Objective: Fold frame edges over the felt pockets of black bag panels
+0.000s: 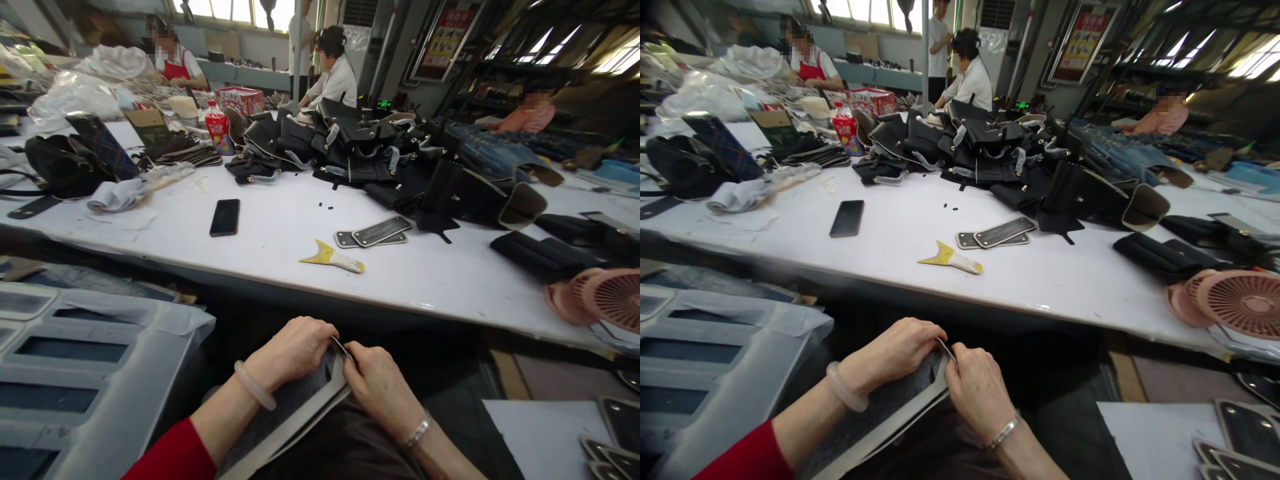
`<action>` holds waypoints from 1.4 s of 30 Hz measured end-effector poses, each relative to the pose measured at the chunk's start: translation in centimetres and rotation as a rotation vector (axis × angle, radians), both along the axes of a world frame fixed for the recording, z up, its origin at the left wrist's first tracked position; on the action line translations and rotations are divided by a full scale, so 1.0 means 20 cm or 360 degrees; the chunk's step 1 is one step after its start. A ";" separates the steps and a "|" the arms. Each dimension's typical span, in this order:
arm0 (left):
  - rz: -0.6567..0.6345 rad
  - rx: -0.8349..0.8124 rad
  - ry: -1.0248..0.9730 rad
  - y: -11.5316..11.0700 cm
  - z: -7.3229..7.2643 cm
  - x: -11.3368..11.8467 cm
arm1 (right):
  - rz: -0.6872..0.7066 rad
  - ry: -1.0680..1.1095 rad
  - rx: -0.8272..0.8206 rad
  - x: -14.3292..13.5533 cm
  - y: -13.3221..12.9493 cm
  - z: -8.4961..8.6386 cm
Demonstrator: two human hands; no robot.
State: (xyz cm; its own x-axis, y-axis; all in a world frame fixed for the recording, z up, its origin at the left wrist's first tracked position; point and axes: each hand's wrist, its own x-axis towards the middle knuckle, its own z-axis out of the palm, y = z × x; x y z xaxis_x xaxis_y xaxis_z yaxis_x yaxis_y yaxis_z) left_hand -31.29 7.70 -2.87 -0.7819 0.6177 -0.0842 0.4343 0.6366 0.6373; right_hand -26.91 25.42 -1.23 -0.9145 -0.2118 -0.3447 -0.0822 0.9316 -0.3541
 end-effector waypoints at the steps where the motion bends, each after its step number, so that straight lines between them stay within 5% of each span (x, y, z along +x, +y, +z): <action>1: 0.0013 0.0023 -0.0041 0.00 -0.01 -0.01 | 0.0006 0.0001 0.0011 -0.01 0.00 0.00; 21: 0.0068 0.0173 -0.0261 -0.01 -0.02 -0.07 | -0.0102 -0.0136 -0.0677 -0.01 0.04 -0.08; 32: 0.0000 0.0231 -0.0292 -0.06 -0.02 -0.05 | -0.0881 -0.0520 -0.1516 0.11 0.11 -0.28; 35: 0.0089 0.0103 0.0115 -0.08 0.07 0.04 | -0.0699 -0.0290 -0.1420 0.12 0.09 -0.29; 38: 0.0058 -0.0154 0.0386 -0.10 0.13 0.18 | -0.0465 0.0087 -0.1031 0.13 0.07 -0.23; 42: -0.0049 -0.0198 0.0597 -0.10 0.05 0.35 | -0.0254 0.0230 -0.0636 0.12 0.04 -0.16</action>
